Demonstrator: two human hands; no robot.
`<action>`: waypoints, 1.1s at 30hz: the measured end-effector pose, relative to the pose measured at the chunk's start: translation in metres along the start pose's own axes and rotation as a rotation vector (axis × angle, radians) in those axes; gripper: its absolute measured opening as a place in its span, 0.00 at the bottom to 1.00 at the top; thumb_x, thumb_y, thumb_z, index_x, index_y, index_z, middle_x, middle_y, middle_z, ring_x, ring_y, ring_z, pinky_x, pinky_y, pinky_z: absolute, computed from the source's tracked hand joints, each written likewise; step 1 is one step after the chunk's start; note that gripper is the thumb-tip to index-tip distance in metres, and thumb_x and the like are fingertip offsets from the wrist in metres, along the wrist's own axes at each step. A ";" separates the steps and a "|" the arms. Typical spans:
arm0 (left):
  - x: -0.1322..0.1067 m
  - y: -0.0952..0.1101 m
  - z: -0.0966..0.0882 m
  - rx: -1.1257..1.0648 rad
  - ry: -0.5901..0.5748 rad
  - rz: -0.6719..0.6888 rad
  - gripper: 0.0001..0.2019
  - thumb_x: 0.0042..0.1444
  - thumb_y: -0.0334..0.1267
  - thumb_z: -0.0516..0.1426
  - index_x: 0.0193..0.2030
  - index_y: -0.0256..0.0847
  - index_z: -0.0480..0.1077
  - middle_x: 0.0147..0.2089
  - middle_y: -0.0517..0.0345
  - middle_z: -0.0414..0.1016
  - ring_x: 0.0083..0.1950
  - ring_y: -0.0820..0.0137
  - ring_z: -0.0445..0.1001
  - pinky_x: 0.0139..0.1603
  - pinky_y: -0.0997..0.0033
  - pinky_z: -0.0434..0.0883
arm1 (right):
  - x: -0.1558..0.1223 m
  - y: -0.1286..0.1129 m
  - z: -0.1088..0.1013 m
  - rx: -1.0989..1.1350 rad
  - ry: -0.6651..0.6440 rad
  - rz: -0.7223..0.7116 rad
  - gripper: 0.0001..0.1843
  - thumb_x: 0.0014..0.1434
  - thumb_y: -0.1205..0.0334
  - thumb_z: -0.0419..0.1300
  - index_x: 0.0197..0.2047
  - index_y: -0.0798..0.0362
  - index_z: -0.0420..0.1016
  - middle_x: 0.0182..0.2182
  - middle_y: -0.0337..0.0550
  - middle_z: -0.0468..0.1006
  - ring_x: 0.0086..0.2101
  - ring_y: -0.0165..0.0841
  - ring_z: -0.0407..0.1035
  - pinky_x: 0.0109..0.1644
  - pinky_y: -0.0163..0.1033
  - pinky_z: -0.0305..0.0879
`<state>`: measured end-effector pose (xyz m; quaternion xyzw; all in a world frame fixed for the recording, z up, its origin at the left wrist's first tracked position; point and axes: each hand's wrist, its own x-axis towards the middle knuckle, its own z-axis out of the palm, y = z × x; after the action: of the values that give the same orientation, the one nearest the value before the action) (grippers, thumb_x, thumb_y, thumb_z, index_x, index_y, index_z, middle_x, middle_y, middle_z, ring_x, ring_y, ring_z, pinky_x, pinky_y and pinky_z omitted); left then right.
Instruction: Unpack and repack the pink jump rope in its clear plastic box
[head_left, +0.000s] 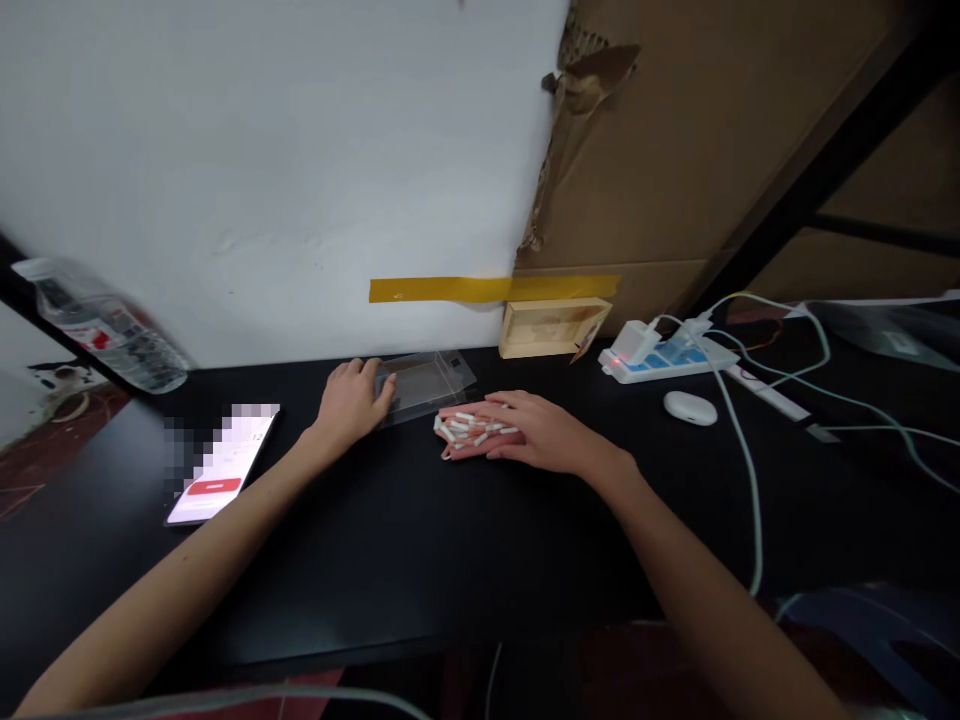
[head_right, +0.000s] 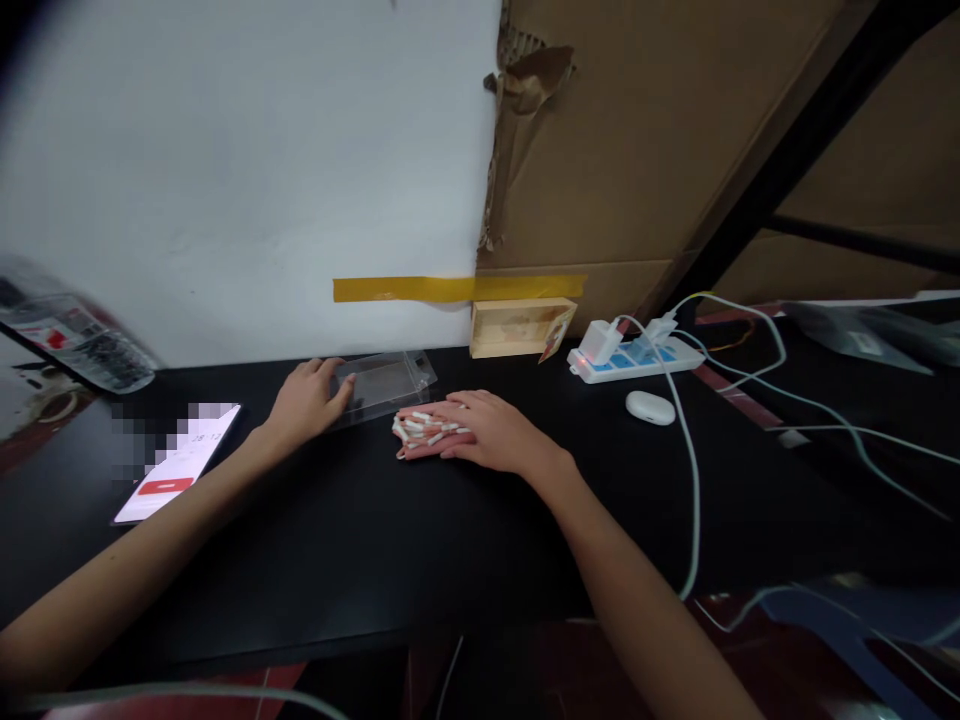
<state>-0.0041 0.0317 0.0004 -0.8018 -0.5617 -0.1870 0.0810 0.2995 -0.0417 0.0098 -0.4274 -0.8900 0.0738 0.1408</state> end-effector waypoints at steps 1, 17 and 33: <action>0.000 -0.001 0.001 0.008 0.004 -0.015 0.28 0.68 0.52 0.43 0.61 0.31 0.67 0.53 0.35 0.73 0.58 0.46 0.70 0.60 0.46 0.66 | -0.002 0.006 -0.003 0.022 -0.007 0.018 0.34 0.59 0.56 0.68 0.67 0.41 0.66 0.61 0.49 0.73 0.59 0.47 0.67 0.63 0.53 0.63; 0.006 -0.030 0.000 -0.161 -0.327 0.350 0.46 0.60 0.70 0.48 0.76 0.43 0.46 0.74 0.42 0.53 0.74 0.44 0.51 0.70 0.33 0.46 | -0.017 0.066 0.006 0.087 0.000 0.332 0.58 0.42 0.46 0.76 0.72 0.50 0.57 0.68 0.55 0.63 0.69 0.64 0.45 0.69 0.72 0.45; -0.003 -0.009 -0.005 -0.160 -0.301 0.520 0.50 0.53 0.74 0.53 0.74 0.43 0.52 0.73 0.38 0.55 0.73 0.44 0.54 0.71 0.35 0.47 | -0.007 0.061 0.002 0.146 0.119 0.196 0.40 0.46 0.44 0.74 0.60 0.46 0.73 0.57 0.51 0.74 0.62 0.55 0.61 0.65 0.64 0.59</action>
<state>-0.0146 0.0304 0.0026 -0.9411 -0.3270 -0.0828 -0.0216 0.3476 -0.0090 -0.0085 -0.5046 -0.8262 0.1263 0.2163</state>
